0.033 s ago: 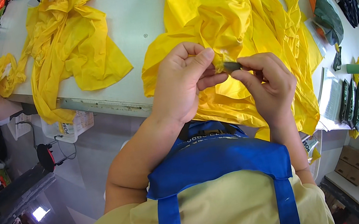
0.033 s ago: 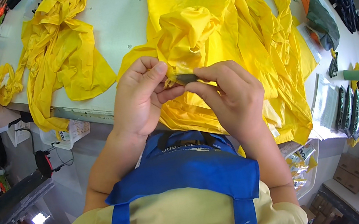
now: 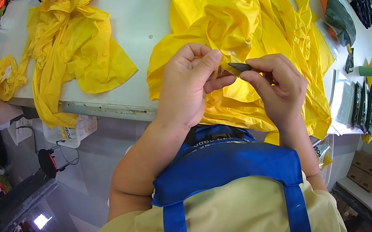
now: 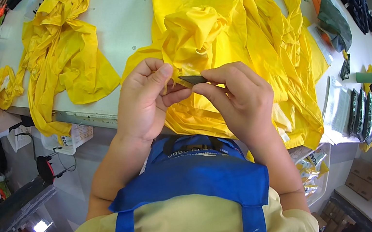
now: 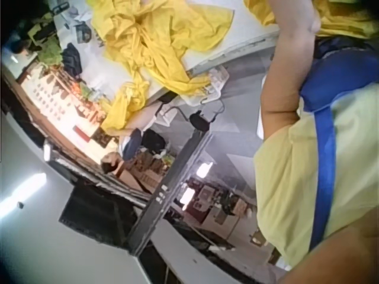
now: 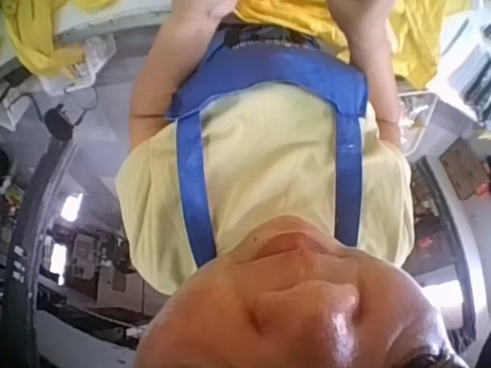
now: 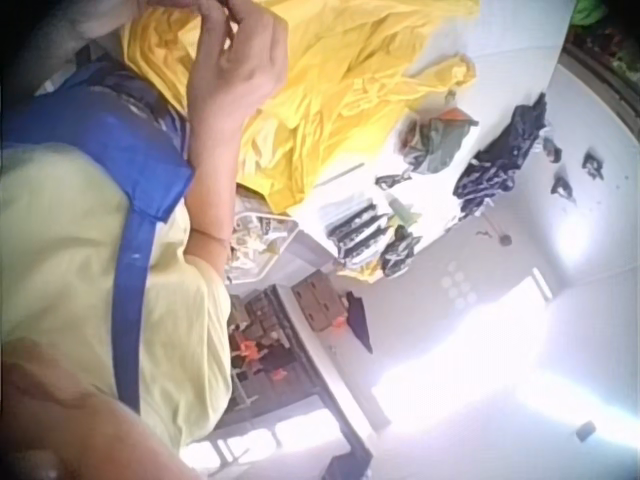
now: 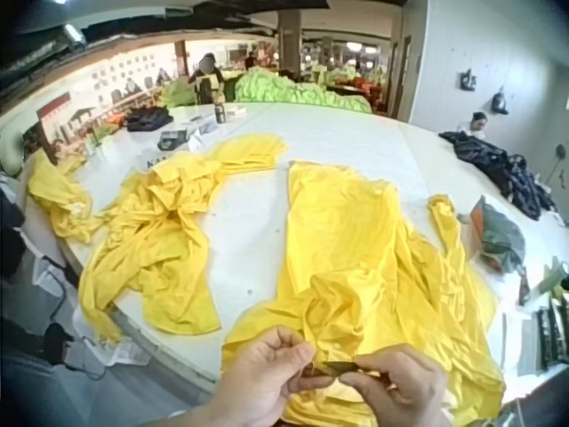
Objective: The person spreads a large yellow fabric on a table, folds and aligns edges, then uses scissors to trim excess material. The person repeatedly adjusts and smooths the fabric while cutting along edges.
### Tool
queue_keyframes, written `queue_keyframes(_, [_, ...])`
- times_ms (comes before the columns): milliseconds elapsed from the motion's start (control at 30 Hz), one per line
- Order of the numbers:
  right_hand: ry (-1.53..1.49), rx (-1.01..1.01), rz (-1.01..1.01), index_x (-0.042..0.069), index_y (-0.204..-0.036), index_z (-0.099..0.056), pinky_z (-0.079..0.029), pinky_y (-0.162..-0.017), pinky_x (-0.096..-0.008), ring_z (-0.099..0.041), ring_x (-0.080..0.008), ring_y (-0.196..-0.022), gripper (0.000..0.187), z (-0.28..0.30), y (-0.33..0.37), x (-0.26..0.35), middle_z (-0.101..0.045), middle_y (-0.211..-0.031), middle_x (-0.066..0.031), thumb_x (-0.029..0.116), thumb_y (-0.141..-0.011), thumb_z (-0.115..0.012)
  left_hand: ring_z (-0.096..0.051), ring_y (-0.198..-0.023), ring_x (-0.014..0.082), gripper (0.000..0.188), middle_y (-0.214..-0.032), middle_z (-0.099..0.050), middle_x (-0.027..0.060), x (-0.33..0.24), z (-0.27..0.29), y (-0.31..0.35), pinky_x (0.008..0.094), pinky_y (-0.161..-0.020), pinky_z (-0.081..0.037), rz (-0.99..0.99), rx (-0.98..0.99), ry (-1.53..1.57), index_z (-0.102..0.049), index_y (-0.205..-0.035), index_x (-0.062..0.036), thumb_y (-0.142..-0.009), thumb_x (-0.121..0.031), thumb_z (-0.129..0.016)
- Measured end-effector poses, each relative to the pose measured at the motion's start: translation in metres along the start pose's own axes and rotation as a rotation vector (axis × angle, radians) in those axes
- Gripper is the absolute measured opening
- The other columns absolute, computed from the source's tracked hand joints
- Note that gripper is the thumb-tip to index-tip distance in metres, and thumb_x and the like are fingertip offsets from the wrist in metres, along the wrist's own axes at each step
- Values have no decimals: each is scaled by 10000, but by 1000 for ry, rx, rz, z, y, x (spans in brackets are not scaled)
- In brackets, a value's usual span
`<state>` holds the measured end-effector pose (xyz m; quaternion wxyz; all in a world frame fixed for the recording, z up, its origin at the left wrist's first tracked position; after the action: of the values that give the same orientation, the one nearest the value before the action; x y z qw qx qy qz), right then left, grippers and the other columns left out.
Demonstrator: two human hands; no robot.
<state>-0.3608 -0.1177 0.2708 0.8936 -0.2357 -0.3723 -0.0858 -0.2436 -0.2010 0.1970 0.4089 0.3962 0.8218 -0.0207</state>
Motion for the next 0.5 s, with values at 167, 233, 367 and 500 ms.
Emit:
queue_keyframes(167, [-729,-222,-317,-24,-1007,-578,-388,-598,-184,-478,-21,-672,255,-3,8,-33,-566,-766,23,21,-785,-696,-649,-833,175,124,-951,-637,94,0,0,-1,300,-744,-566,17,35,63,-512,-949,-67,-934,-185,-548])
queue_keyframes(233, [-573,-114,-303,-7,-976,-596,-344,-563,-193,-413,-28,-630,237,-2,9,-33,-509,-738,38,14,-767,-706,-649,-845,185,132,-956,-638,98,0,0,0,308,-751,-562,32,52,92,-506,-955,-66,-941,-194,-536])
queue_keyframes(367, [-254,-66,-25,45,-908,-653,-290,-514,-200,-356,-57,-571,233,-6,3,-13,-490,-708,10,-14,-702,-744,-645,-863,187,136,-968,-634,105,1,-2,0,305,-747,-556,41,59,84,-490,-978,-64,-947,-194,-521])
queue_keyframes(500, [-244,-116,-72,45,-924,-659,-316,-518,-181,-397,-44,-584,250,-5,-1,-10,-553,-757,6,-49,-702,-724,-622,-930,188,154,-1025,-617,105,1,0,1,315,-797,-530,-12,82,53,-487,-1007,-61,-948,-199,-520])
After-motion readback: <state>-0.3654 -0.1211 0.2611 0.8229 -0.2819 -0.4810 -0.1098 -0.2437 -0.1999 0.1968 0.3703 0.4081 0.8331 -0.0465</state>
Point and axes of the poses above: each hand's wrist, its own y-axis away from the middle knuckle, its own z-axis out of the back of the hand, x = y × z, the point moved 7 cm from there along -y, towards the middle knuckle
